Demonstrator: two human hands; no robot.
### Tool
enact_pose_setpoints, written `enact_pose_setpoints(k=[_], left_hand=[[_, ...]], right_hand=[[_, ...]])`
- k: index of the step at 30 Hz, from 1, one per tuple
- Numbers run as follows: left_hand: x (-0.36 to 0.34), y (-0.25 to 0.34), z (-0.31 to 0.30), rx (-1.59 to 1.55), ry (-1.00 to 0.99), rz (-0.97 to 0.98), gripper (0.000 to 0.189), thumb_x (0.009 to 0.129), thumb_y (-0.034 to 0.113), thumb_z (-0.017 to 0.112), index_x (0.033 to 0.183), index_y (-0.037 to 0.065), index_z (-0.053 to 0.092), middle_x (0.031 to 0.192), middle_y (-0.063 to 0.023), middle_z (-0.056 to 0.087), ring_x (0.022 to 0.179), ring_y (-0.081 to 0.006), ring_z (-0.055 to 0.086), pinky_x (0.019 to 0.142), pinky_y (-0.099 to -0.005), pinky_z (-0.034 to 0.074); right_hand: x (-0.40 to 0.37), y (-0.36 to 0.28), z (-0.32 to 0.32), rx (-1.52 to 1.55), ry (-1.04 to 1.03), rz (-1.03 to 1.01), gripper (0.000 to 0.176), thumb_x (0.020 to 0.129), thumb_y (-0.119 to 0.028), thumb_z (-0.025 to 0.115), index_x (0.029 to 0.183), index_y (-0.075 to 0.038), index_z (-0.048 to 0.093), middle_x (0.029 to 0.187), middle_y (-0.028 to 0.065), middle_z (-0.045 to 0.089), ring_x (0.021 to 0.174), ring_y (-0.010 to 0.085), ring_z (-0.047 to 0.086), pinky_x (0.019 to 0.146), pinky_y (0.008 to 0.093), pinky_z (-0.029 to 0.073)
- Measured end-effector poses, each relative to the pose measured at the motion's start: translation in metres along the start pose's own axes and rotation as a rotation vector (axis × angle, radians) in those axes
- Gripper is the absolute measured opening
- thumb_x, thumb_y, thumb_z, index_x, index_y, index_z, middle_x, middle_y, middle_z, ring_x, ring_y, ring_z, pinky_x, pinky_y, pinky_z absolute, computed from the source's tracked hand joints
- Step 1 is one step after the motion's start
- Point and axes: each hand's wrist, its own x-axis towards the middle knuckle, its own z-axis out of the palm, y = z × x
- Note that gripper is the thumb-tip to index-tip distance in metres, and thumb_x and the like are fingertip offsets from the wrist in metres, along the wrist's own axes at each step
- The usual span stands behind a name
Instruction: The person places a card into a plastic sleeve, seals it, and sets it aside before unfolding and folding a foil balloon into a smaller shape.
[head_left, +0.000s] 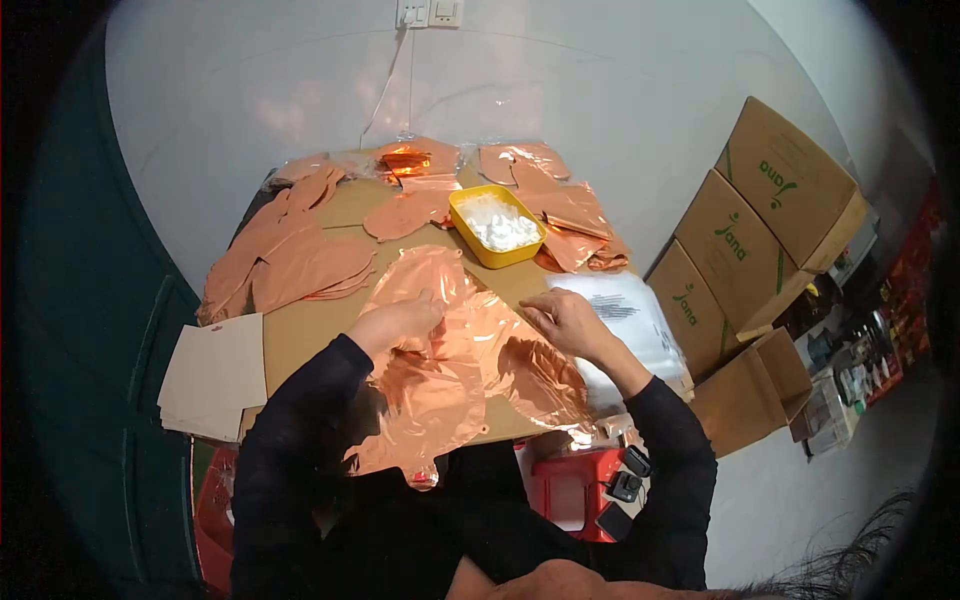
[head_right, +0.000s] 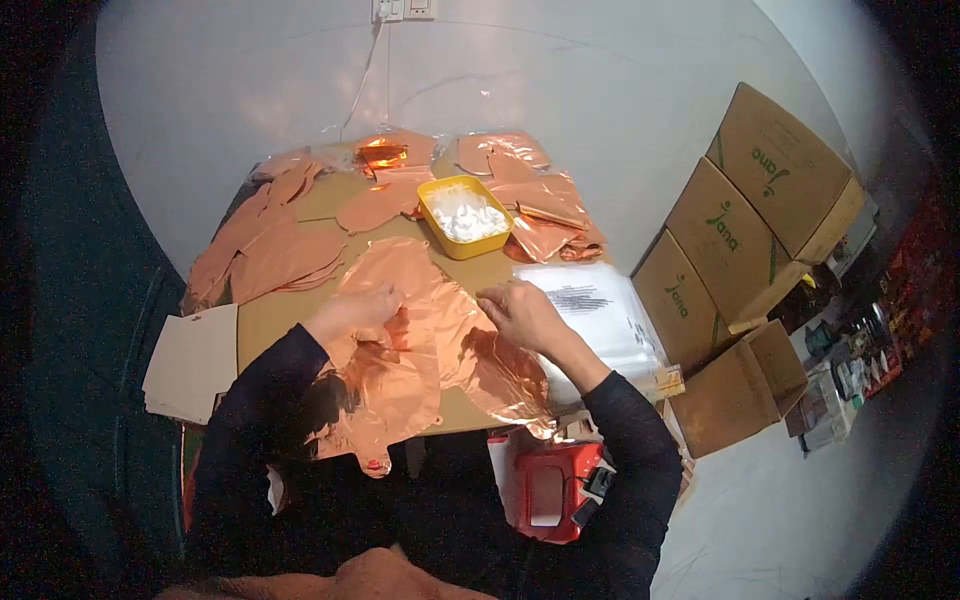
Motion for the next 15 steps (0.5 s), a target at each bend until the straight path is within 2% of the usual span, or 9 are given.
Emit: enact_pose_setpoints(k=[2,5,9,12,15], left_hand=[[-0.009,0.008,-0.007,0.447,-0.065,0.15,0.04,0.08,0.018,0.071,0.112,0.002,0.054,0.111,-0.0168,0.052,0.1,-0.0295,0.058,0.084,-0.0356,0.049],[-0.013,0.012,-0.008,0.398,-0.082,0.106,0.062,0.064,0.012,0.083,0.116,0.0,0.051,0.115,-0.0157,0.046,0.102,-0.0325,0.056,0.085,-0.0373,0.049],[-0.023,0.027,-0.011,0.449,-0.062,0.1,0.07,0.065,0.016,0.083,0.122,-0.001,0.047,0.119,-0.0177,0.044,0.104,-0.0364,0.056,0.087,-0.0395,0.049],[-0.024,0.03,-0.013,0.418,-0.073,0.094,0.072,0.064,0.016,0.083,0.124,-0.001,0.046,0.119,-0.0183,0.043,0.105,-0.0382,0.055,0.089,-0.0406,0.048],[-0.021,0.023,-0.011,0.423,-0.062,0.125,0.072,0.063,0.018,0.085,0.121,-0.001,0.047,0.12,-0.0192,0.043,0.105,-0.0394,0.055,0.088,-0.0417,0.049]], right_hand=[[0.009,0.011,0.004,0.001,0.007,0.037,0.021,0.089,-0.019,0.061,0.099,-0.004,0.071,0.084,0.0217,0.068,0.079,0.0392,0.065,0.072,0.0448,0.052],[0.02,0.037,0.012,-0.04,0.042,0.078,0.022,0.088,-0.02,0.061,0.096,-0.003,0.072,0.079,0.0206,0.068,0.075,0.039,0.066,0.07,0.0453,0.052],[0.034,0.06,0.002,-0.177,0.086,0.159,0.022,0.087,-0.021,0.06,0.089,-0.002,0.071,0.076,0.0216,0.067,0.073,0.0392,0.066,0.068,0.0468,0.053],[0.048,0.115,0.008,-0.342,0.178,0.249,0.023,0.087,-0.02,0.057,0.08,-0.002,0.068,0.076,0.0244,0.066,0.075,0.0402,0.067,0.069,0.0494,0.053],[0.06,0.161,0.009,-0.301,0.337,0.304,0.023,0.087,-0.018,0.055,0.078,0.0,0.067,0.076,0.024,0.066,0.073,0.0416,0.067,0.068,0.0524,0.052]])
